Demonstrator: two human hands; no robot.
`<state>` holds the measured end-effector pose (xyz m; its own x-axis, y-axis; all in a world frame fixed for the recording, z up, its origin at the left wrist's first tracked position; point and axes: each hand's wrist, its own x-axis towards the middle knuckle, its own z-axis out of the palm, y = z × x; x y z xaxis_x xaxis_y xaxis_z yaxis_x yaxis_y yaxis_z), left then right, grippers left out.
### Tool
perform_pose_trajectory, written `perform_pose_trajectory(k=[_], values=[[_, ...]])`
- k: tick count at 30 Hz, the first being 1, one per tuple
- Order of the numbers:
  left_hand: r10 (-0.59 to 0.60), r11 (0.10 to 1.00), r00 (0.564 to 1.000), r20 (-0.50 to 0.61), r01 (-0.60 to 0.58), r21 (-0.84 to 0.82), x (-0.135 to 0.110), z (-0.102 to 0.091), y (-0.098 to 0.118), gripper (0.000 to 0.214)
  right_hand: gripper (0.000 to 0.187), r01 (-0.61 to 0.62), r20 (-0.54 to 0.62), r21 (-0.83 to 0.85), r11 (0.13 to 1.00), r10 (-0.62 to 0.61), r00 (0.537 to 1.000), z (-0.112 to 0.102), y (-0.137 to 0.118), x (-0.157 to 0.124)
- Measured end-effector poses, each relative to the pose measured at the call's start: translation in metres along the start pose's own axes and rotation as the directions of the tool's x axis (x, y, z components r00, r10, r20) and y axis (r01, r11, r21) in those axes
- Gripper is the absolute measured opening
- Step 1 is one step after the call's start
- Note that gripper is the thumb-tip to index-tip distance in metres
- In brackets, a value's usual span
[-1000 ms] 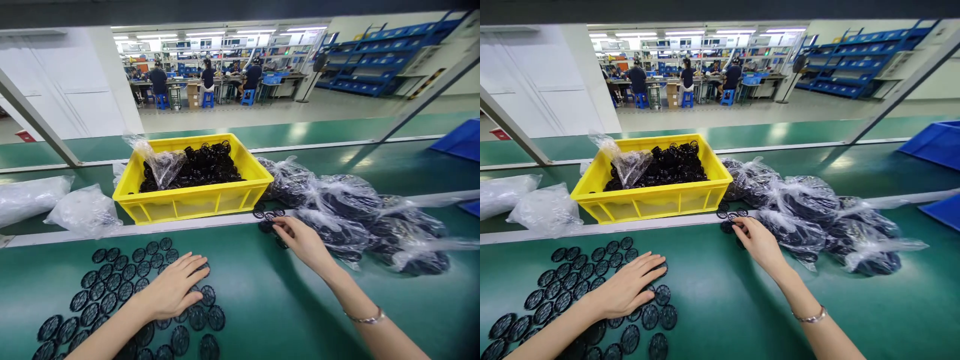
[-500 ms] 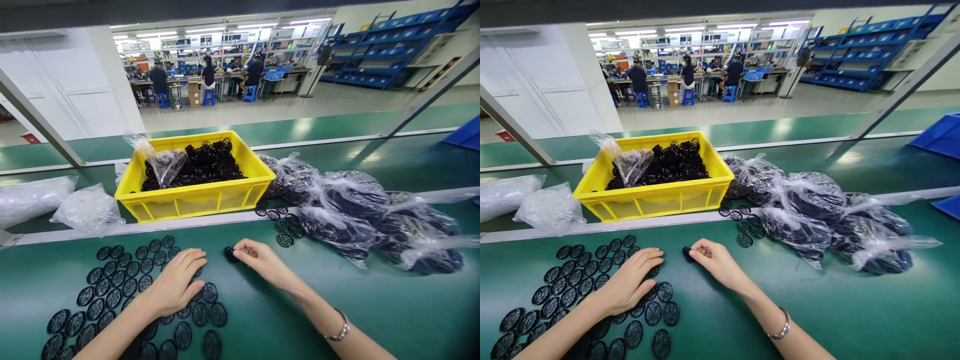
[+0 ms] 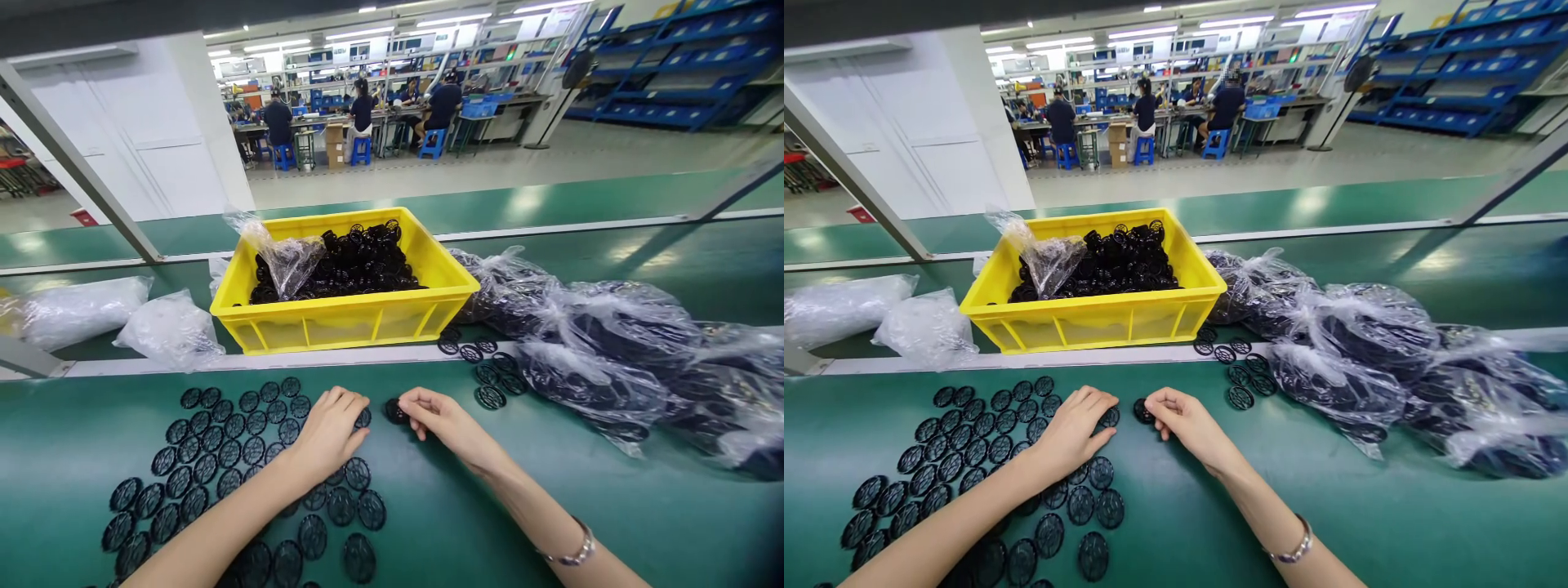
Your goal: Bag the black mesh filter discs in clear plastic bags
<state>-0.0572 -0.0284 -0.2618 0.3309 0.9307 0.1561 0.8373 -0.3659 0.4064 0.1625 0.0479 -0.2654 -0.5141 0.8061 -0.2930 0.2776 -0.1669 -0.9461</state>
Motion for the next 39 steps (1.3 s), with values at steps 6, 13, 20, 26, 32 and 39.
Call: perform_pose_trajectory(k=[6, 13, 20, 26, 32, 39], values=[[-0.022, 0.997, 1.0, 0.008, 0.023, -0.069, -0.005, -0.005, -0.007, 0.045, 0.041, 0.114, -0.121, -0.328, 0.938, -0.161, 0.979, -0.007, 0.013, -0.007], [-0.007, 0.985, 1.0, -0.027, 0.002, -0.174, -0.007, -0.021, -0.009, 0.034, 0.042, 0.117, 0.06, -0.231, 0.966, -0.105, 0.993, -0.009, 0.008, -0.021], [0.284, 0.959, 0.917, 0.279, -0.27, -0.087, -0.007, -0.02, 0.012, 0.046, 0.034, 0.078, -0.363, -0.57, 0.818, -0.336, 0.869, -0.081, 0.018, -0.037], [0.275, 0.961, 0.917, 0.289, -0.266, -0.072, -0.026, -0.026, 0.011, 0.035, 0.035, 0.033, -0.317, -0.839, 0.544, -0.536, 0.782, -0.11, 0.04, -0.053], [0.25, 0.968, 0.938, 0.239, -0.233, -0.097, -0.033, -0.032, 0.011, 0.031, 0.037, 0.06, -0.182, -0.93, 0.362, -0.596, 0.782, -0.09, 0.048, -0.046], [0.222, 0.972, 0.968, 0.12, -0.211, -0.103, -0.025, -0.027, 0.011, 0.044, 0.025, 0.166, -0.109, -0.427, 0.889, -0.232, 0.967, -0.004, 0.015, -0.044]])
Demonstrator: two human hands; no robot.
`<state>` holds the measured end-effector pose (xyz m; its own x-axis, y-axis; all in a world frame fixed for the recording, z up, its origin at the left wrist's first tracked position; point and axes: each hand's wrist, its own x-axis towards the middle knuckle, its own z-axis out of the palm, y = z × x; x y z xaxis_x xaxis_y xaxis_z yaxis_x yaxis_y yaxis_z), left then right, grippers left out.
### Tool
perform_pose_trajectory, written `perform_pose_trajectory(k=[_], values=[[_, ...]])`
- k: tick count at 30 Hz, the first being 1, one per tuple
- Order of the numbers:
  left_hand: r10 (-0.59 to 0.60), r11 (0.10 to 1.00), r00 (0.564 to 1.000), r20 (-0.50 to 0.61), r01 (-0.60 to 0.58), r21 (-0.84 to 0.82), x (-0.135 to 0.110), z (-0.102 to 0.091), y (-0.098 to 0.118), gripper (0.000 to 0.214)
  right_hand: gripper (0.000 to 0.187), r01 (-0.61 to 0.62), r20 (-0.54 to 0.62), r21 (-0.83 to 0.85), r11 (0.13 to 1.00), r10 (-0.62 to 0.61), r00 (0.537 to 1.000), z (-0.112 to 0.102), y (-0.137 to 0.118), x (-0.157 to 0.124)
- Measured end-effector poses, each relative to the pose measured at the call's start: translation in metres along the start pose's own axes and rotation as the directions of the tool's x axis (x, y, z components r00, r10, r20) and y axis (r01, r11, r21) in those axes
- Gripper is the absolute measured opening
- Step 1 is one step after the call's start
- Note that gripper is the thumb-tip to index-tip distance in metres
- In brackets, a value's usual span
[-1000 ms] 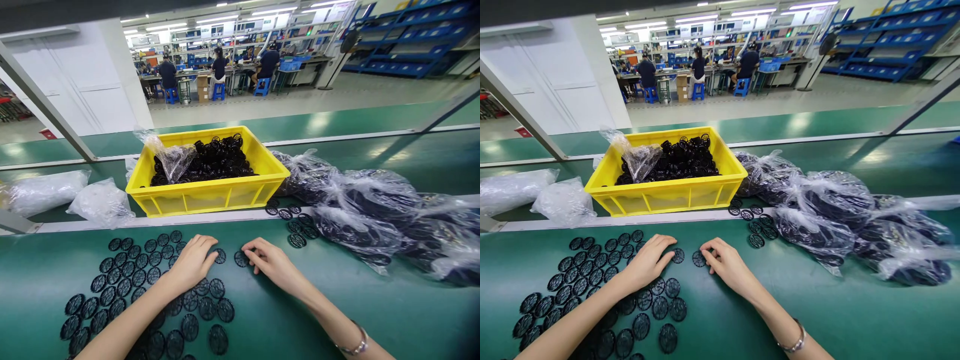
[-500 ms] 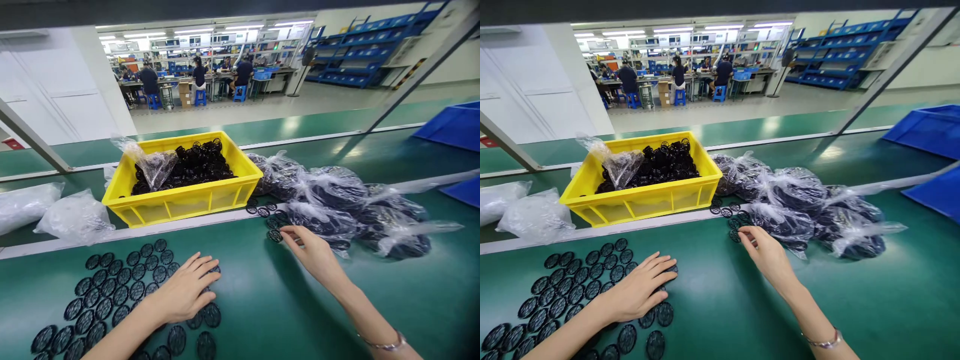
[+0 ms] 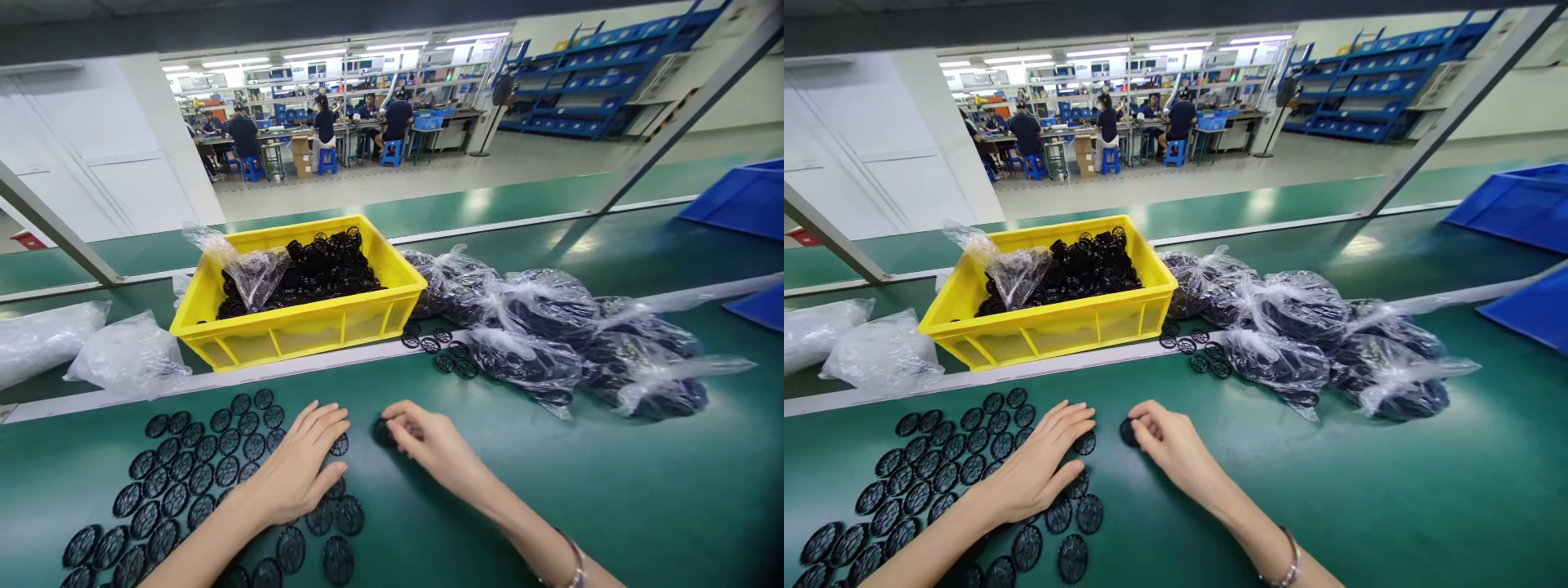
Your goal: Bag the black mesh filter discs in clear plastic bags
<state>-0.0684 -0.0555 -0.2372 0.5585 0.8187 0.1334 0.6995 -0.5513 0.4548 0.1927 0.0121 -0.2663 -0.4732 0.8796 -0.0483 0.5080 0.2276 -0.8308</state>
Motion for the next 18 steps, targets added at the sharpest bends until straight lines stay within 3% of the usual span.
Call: perform_pose_trajectory(k=[2, 5, 8, 11, 13, 15, 18], values=[[0.019, 1.0, 1.0, 0.017, -0.019, 0.001, 0.002, 0.002, 0.002, 0.048, 0.027, -0.041, 0.156, 0.145, 0.989, 0.018, 0.988, 0.017, -0.012, 0.0], [0.064, 0.997, 0.993, 0.103, -0.068, 0.03, 0.003, 0.005, 0.005, 0.053, 0.029, 0.026, 0.164, 0.095, 0.995, -0.041, 0.986, 0.021, -0.015, 0.004], [0.124, 0.988, 0.974, 0.189, -0.138, 0.063, -0.003, 0.008, 0.005, 0.053, 0.026, 0.104, -0.018, -0.198, 0.975, -0.11, 0.994, -0.006, -0.001, 0.011], [0.153, 0.982, 0.966, 0.209, -0.172, 0.076, -0.011, 0.009, 0.001, 0.052, 0.025, 0.029, -0.252, -0.465, 0.885, -0.163, 0.954, -0.049, 0.025, 0.02], [0.153, 0.981, 0.967, 0.205, -0.173, 0.085, -0.015, 0.008, -0.001, 0.052, 0.027, -0.036, -0.347, -0.56, 0.828, -0.195, 0.917, -0.075, 0.042, 0.025], [0.154, 0.98, 0.968, 0.197, -0.175, 0.095, -0.017, 0.008, -0.003, 0.053, 0.03, -0.061, -0.385, -0.604, 0.795, -0.223, 0.896, -0.094, 0.055, 0.028], [0.161, 0.977, 0.969, 0.189, -0.183, 0.107, -0.019, 0.009, -0.004, 0.053, 0.032, -0.021, -0.347, -0.633, 0.774, -0.259, 0.902, -0.105, 0.065, 0.032]])
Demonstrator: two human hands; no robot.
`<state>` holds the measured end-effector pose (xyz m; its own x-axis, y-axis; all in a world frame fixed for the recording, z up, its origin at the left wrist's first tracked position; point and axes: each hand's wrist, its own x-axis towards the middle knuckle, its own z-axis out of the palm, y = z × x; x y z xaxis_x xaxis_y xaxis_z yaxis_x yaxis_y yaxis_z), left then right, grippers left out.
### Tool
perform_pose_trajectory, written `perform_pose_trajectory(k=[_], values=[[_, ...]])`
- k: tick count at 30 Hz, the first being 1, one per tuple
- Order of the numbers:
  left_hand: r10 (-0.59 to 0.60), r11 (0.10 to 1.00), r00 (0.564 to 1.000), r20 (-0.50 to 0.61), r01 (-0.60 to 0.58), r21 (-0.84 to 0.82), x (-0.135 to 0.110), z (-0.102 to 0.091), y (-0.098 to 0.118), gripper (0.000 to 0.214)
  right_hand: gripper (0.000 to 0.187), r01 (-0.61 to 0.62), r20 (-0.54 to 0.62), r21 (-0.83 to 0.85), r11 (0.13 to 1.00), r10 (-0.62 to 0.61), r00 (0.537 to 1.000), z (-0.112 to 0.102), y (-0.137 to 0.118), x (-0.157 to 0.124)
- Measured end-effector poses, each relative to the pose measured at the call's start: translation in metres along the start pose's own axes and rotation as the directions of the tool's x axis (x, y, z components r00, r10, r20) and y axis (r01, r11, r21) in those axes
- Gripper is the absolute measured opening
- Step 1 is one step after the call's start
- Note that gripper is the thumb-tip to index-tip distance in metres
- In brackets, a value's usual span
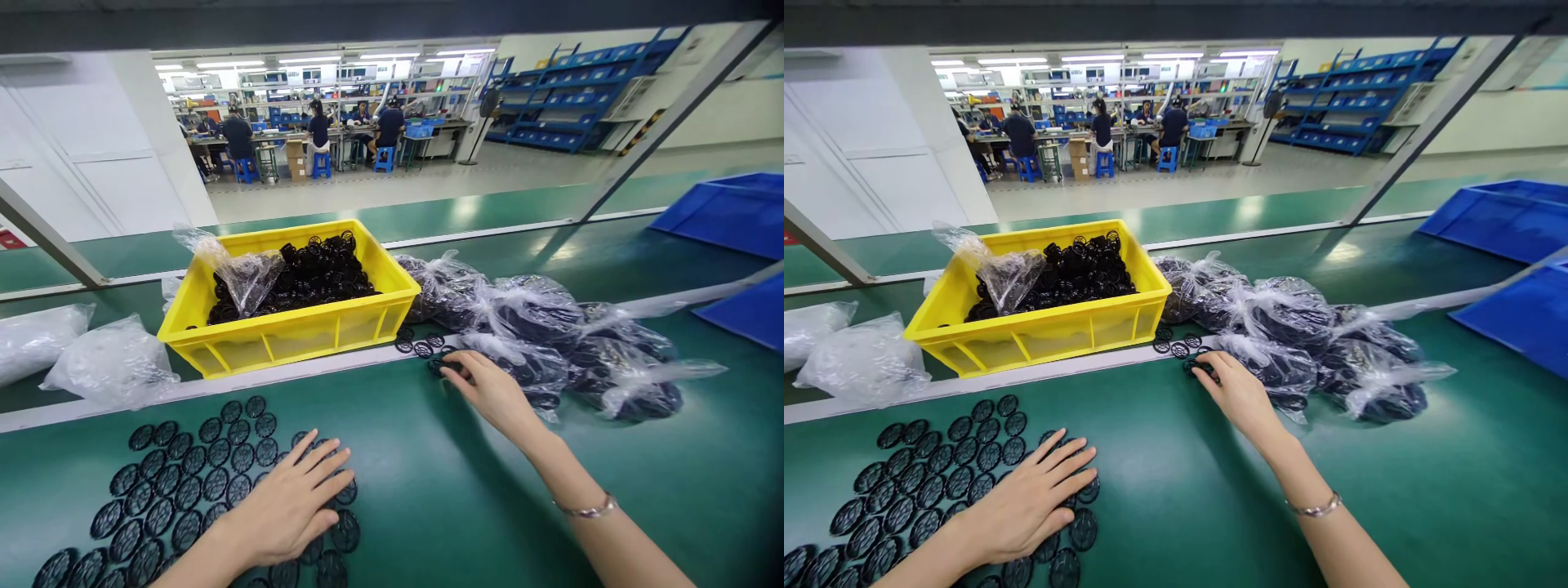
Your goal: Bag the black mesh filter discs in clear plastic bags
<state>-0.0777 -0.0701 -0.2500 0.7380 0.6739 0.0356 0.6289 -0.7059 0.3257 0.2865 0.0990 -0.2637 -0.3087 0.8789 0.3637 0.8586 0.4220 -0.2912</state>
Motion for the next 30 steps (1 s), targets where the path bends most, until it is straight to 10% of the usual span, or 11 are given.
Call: perform_pose_trajectory(k=[8, 14, 17, 24, 30], values=[[-0.001, 1.0, 1.0, 0.01, 0.001, 0.012, 0.0, 0.001, 0.0, 0.052, 0.03, 0.029, 0.037, 0.013, 1.0, -0.029, 0.999, 0.018, -0.029, -0.006], [-0.022, 0.999, 0.999, 0.046, 0.02, 0.04, 0.0, 0.003, 0.001, 0.052, 0.025, -0.315, 0.511, 0.607, 0.73, -0.055, 0.858, 0.027, -0.115, -0.041], [-0.014, 0.999, 0.999, 0.03, 0.013, 0.045, 0.0, 0.005, 0.001, 0.055, 0.025, -0.299, 0.512, 0.613, 0.732, -0.079, 0.856, 0.028, -0.135, -0.049], [0.002, 0.997, 0.997, 0.083, -0.008, 0.071, 0.001, 0.004, 0.001, 0.06, 0.03, -0.071, 0.151, 0.186, 0.98, 0.043, 0.988, 0.007, -0.055, -0.033], [0.025, 0.998, 0.998, 0.061, -0.028, 0.053, 0.001, 0.003, 0.0, 0.061, 0.051, -0.069, -0.04, -0.092, 0.993, 0.066, 0.997, 0.008, 0.021, -0.031]])
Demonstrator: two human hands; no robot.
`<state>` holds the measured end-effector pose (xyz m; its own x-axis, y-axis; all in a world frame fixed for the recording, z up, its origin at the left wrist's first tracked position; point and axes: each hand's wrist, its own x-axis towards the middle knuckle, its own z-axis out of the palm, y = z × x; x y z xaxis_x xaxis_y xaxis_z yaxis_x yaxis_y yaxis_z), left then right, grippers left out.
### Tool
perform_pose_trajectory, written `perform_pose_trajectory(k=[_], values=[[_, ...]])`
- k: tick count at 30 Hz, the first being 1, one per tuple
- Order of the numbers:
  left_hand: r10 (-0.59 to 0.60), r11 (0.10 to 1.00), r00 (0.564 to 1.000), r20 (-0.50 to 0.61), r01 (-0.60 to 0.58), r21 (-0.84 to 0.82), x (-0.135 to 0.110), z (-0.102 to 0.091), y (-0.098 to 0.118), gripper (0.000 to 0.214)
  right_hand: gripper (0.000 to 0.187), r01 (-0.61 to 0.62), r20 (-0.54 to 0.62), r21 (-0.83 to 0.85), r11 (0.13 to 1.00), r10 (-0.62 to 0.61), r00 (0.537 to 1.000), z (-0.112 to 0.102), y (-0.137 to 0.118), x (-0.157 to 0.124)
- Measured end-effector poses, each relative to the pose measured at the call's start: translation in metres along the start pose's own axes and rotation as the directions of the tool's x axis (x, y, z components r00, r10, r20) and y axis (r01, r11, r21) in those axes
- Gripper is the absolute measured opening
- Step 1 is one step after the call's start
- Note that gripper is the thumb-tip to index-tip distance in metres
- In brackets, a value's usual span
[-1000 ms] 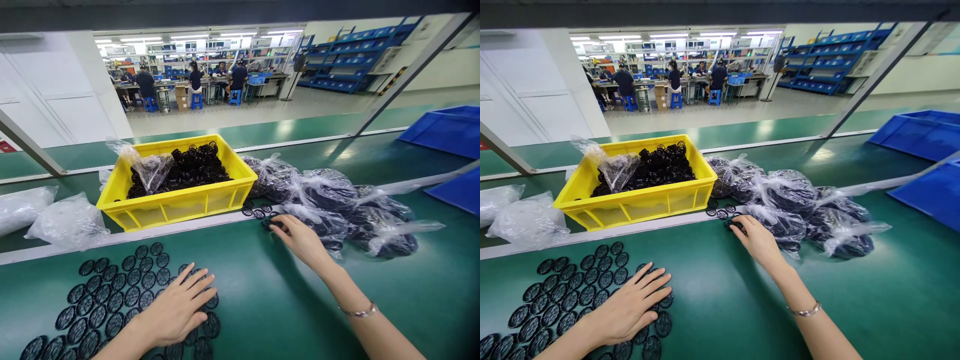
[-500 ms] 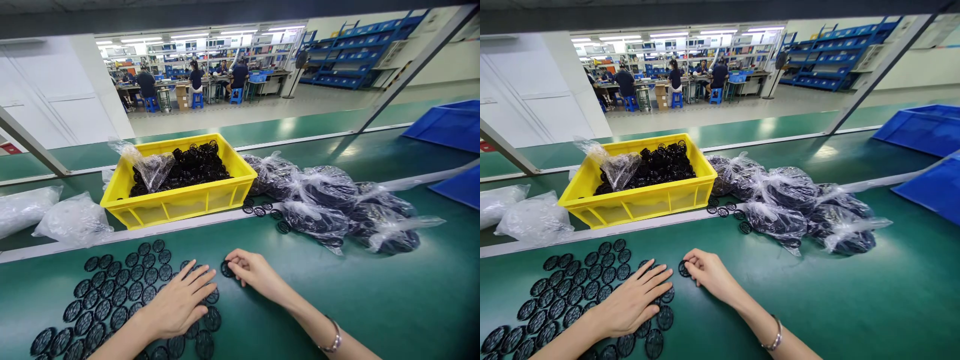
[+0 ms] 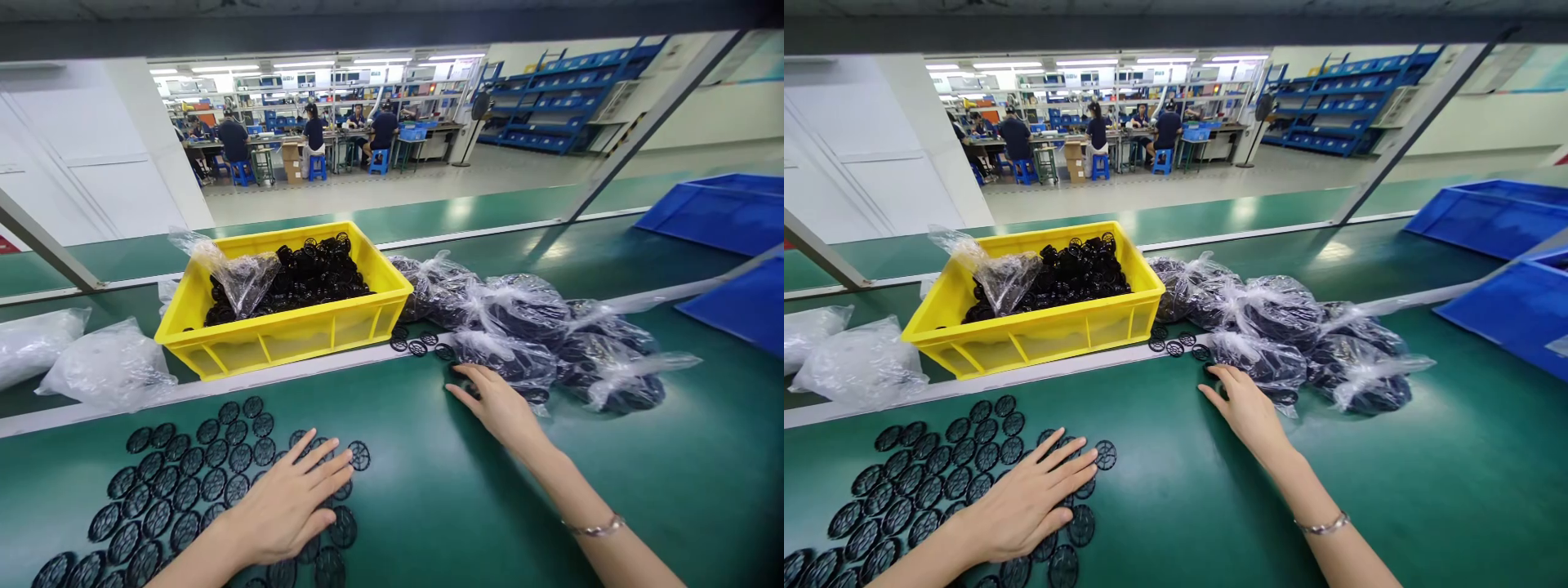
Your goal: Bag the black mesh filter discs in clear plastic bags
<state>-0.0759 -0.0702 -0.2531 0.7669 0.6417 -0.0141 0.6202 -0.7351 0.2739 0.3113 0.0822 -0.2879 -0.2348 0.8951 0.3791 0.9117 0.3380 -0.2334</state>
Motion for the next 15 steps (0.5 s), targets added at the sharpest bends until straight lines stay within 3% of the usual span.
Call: perform_pose_trajectory(k=[2, 5, 7, 8, 10, 12, 13, 15], values=[[0.001, 1.0, 1.0, -0.019, -0.001, -0.001, -0.001, 0.001, -0.001, 0.061, 0.055, -0.016, 0.008, 0.056, 0.998, 0.015, 1.0, 0.003, 0.003, 0.0], [-0.003, 1.0, 1.0, -0.024, 0.003, 0.001, -0.001, 0.001, -0.001, 0.061, 0.054, -0.065, 0.008, 0.122, 0.99, 0.064, 0.998, 0.001, -0.011, -0.001], [-0.005, 1.0, 1.0, -0.013, 0.005, -0.002, -0.001, 0.001, -0.001, 0.061, 0.048, -0.153, 0.113, 0.282, 0.947, 0.126, 0.986, -0.004, -0.033, -0.005], [-0.004, 1.0, 1.0, -0.009, 0.004, -0.006, -0.001, 0.0, -0.001, 0.061, 0.045, -0.215, 0.226, 0.395, 0.893, 0.132, 0.965, -0.006, -0.047, -0.009], [-0.003, 1.0, 1.0, -0.009, 0.003, -0.015, 0.0, -0.001, 0.0, 0.061, 0.039, -0.342, 0.488, 0.564, 0.752, 0.031, 0.873, -0.009, -0.078, -0.019], [-0.01, 1.0, 1.0, -0.006, 0.009, -0.021, 0.0, -0.002, 0.001, 0.062, 0.032, -0.356, 0.607, 0.606, 0.711, -0.124, 0.785, -0.011, -0.107, -0.031], [-0.014, 1.0, 1.0, 0.003, 0.014, -0.021, 0.0, -0.003, 0.001, 0.061, 0.027, -0.321, 0.615, 0.605, 0.728, -0.171, 0.77, -0.012, -0.119, -0.036], [-0.02, 1.0, 0.999, 0.027, 0.02, -0.019, 0.0, -0.003, 0.001, 0.06, 0.021, -0.219, 0.578, 0.587, 0.78, -0.214, 0.788, -0.012, -0.131, -0.042]])
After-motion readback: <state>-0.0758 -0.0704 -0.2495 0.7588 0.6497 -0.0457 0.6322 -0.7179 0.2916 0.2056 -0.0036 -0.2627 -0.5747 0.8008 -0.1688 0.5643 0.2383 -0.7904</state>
